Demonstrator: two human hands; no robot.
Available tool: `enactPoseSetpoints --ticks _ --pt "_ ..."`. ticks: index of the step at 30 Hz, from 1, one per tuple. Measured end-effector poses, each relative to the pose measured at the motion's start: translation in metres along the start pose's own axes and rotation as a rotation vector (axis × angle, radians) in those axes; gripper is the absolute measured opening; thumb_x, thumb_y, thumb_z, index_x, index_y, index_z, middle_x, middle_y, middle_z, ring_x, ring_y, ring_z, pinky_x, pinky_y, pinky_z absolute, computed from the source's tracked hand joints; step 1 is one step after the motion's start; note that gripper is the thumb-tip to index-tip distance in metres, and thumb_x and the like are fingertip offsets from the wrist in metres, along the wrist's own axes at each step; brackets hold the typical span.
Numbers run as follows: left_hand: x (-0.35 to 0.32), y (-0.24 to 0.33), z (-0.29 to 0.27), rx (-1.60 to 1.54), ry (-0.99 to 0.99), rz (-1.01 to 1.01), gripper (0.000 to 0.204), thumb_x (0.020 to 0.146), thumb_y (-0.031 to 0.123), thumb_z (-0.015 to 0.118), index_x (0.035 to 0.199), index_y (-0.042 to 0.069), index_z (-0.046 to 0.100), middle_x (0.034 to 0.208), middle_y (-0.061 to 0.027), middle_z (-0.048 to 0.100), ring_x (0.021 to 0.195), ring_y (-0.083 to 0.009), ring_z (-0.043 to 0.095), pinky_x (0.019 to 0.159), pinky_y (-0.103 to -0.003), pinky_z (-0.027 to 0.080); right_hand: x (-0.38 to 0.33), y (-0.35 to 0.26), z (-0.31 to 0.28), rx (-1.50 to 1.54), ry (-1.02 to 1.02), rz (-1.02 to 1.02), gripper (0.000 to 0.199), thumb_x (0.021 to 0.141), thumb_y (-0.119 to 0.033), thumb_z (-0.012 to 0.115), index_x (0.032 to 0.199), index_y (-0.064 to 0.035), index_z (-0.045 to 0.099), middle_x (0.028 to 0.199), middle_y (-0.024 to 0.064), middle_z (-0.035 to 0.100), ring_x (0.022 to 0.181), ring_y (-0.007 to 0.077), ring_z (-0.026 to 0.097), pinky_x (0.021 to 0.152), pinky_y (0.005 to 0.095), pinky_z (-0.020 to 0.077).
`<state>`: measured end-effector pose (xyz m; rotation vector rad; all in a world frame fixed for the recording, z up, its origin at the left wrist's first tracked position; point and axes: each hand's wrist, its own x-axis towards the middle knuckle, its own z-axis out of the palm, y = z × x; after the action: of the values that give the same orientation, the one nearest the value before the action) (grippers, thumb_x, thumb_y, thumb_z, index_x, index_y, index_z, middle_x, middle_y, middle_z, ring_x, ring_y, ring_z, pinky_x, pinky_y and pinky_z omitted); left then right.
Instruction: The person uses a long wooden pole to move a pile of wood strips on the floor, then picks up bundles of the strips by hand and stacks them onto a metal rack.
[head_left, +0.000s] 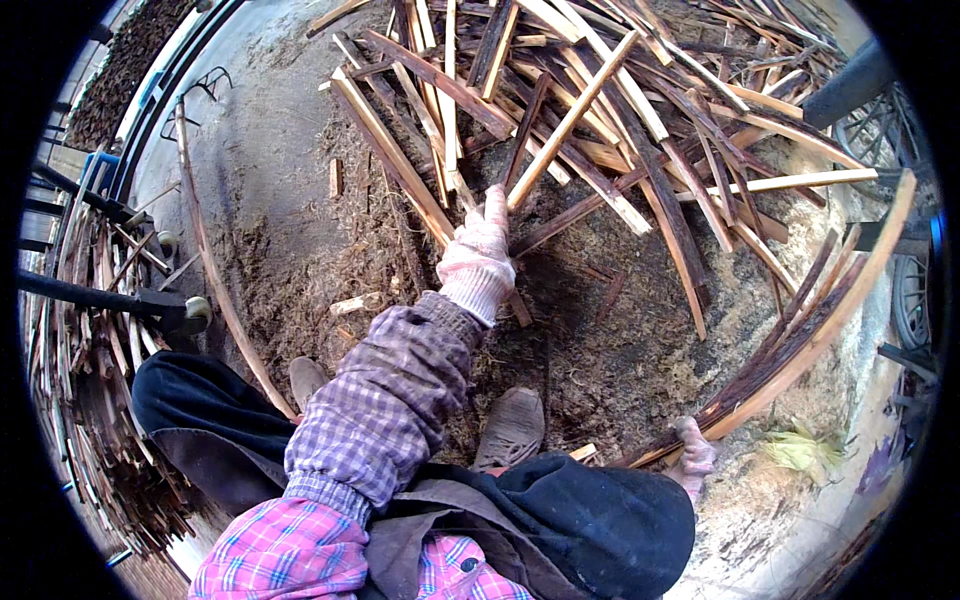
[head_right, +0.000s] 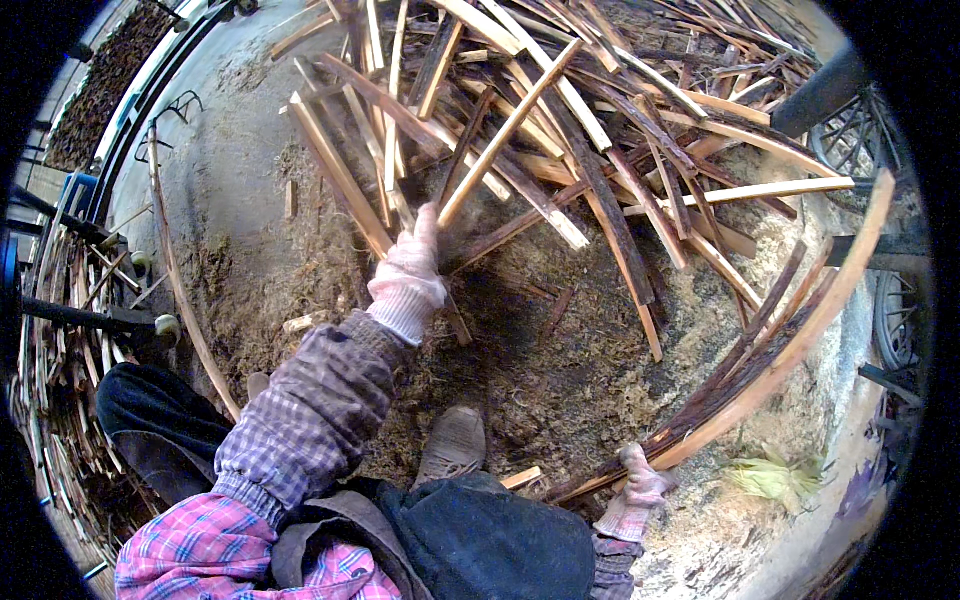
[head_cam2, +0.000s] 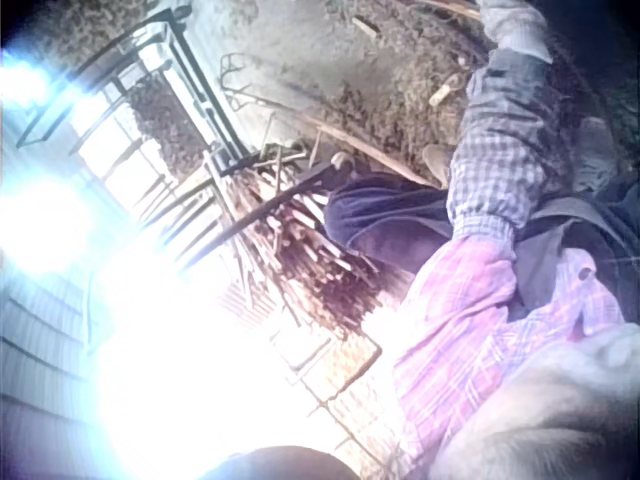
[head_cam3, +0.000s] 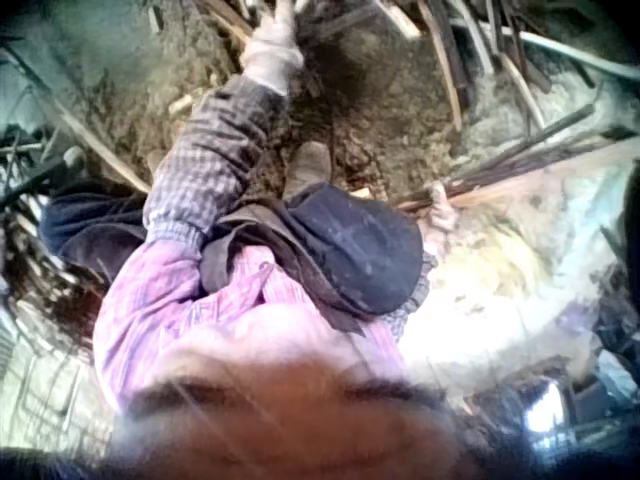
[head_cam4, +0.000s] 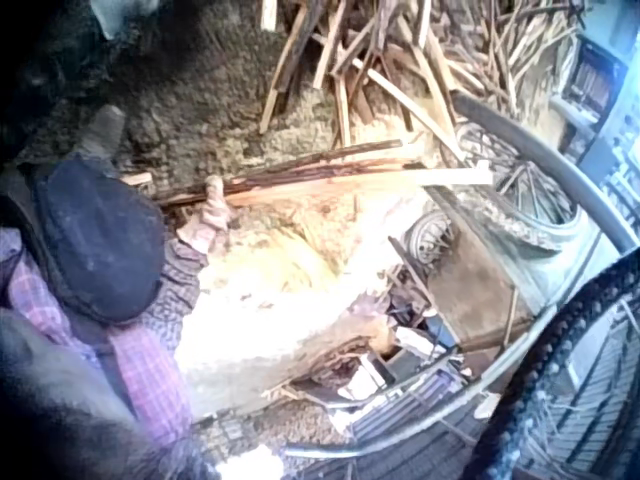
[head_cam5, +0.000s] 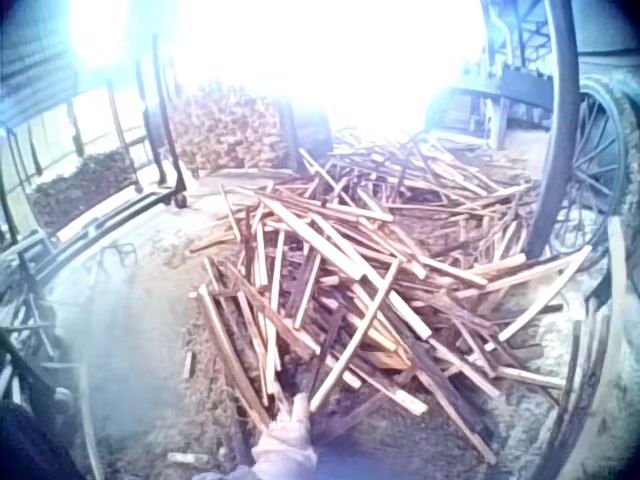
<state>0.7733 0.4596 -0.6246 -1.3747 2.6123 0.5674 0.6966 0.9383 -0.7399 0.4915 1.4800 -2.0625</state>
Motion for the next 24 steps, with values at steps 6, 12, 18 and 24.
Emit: enactPoseSetpoints --ticks 6,12,18,24 --pt "-0.009 -0.016 -0.069 -0.083 -0.23 -0.001 0.064 0.072 0.022 0.069 0.131 0.02 0.041 0.116 -0.0156 0.054 0.1 -0.0186 0.056 0.075 -0.038 0.048 0.01 0.022 0.003 -0.017 -0.181 -0.144 0.069 0.046 -0.026 0.071 0.101 0.0054 0.044 0.064 0.0054 0.047 0.053 0.0176 0.044 0.05 0.0296 0.036" --pt "-0.021 0.005 -0.18 0.459 -0.215 0.238 0.056 0.077 0.01 0.054 0.129 0.014 0.033 0.088 -0.0183 0.063 0.079 -0.0339 0.063 0.064 -0.043 0.049 -0.011 -0.003 0.07 -0.255 -0.046 -0.114 0.048 0.045 -0.015 0.069 0.084 0.0062 0.053 0.064 0.0038 0.048 0.052 0.0174 0.048 0.051 0.0296 0.0407" --pt "-0.067 -0.026 -0.271 0.668 -0.195 0.508 0.062 0.067 0.004 0.057 0.124 0.009 0.036 0.08 -0.0192 0.06 0.074 -0.0371 0.06 0.062 -0.045 0.048 -0.049 -0.029 0.132 -0.387 0.373 0.002 0.027 0.08 -0.012 0.057 0.103 -0.0017 0.048 0.074 0.0042 0.058 0.062 0.0143 0.057 0.057 0.0261 0.0494" --pt "-0.117 -0.073 -0.302 0.757 -0.321 0.323 0.06 0.067 0.011 0.063 0.121 0.008 0.037 0.075 -0.0147 0.059 0.07 -0.034 0.061 0.06 -0.044 0.047 -0.06 -0.023 0.148 -0.508 0.437 -0.137 0.013 0.083 -0.009 0.048 0.095 -0.0054 0.046 0.062 -0.0077 0.041 0.046 0.0019 0.037 0.039 0.0171 0.0302"
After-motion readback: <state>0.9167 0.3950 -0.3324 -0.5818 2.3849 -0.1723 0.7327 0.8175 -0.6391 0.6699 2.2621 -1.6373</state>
